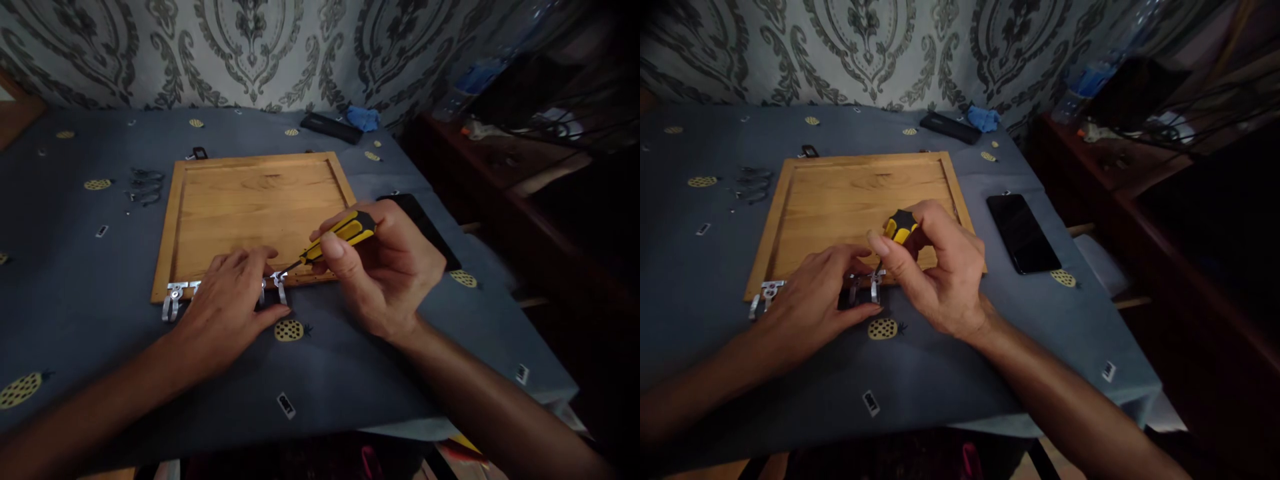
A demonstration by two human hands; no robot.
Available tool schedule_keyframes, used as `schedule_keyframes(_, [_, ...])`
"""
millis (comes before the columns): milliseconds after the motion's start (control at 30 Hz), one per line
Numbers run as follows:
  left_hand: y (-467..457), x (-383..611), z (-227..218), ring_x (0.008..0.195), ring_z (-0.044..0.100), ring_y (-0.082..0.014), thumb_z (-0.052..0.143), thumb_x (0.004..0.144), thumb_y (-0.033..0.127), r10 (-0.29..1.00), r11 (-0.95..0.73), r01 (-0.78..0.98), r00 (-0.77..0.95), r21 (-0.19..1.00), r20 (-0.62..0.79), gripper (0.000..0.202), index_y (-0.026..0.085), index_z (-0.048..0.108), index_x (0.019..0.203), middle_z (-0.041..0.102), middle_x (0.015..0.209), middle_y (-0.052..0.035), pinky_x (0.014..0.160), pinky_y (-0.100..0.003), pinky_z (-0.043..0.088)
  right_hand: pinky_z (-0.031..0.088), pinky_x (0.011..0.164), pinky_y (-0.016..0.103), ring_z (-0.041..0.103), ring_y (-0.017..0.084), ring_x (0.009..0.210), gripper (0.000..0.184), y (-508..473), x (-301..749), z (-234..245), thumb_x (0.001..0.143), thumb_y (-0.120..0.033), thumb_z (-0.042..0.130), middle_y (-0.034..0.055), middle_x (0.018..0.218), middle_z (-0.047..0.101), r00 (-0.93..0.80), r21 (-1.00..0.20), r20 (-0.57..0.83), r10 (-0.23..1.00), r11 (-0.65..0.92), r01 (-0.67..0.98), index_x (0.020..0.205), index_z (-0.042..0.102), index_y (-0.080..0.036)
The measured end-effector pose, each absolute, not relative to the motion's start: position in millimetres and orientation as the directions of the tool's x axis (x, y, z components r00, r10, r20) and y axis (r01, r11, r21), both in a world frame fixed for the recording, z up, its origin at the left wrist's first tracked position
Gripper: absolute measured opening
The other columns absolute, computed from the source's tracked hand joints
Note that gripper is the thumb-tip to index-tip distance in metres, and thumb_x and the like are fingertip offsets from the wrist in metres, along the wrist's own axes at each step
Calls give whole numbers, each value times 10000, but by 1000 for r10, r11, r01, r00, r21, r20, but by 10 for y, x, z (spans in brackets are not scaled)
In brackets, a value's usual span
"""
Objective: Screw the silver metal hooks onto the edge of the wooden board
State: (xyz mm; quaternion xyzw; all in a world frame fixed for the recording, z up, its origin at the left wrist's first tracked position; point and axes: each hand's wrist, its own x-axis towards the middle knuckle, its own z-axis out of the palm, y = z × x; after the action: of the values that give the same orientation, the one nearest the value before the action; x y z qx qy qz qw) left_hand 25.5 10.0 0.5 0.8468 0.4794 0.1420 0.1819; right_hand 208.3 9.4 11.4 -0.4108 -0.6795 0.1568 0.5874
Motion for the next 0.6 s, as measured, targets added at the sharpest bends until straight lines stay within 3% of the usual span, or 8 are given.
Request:
schedule_keyframes(267, [105, 268, 34, 1049, 598, -345, 805, 769, 252, 866, -456, 769, 500, 448, 23, 523, 165, 490, 1177, 646, 1113, -121, 915, -518, 483, 463, 551, 294, 595, 133, 636, 125, 122, 2106, 132, 863, -221, 706, -26, 722, 607, -47, -667, 689, 723, 659, 347, 811, 592, -224])
schedule_keyframes(433, [102, 268, 16, 1033, 598, -346, 786, 780, 273, 867, -463, 781, 497, 419, 33, 510, 198, 479, 1180, 637, 1106, -105, 892, -515, 490, 511, 573, 276, 626, 144, 667, 141, 122, 2129, 214, 816, -284, 770, -23, 706, 632, -141, -713, 622, 770, 632, 305, 808, 639, -231])
schedule_keyframes(600, [99, 255, 2, 1000, 599, -335, 775, 789, 250, 853, -496, 766, 518, 410, 65, 478, 174, 483, 1160, 639, 1081, -108, 872, -509, 489, 555, 603, 237, 654, 114, 713, 182, 141, 2169, 232, 855, -250, 733, 2, 909, 705, -215, -799, 545, 810, 580, 160, 1027, 690, -204])
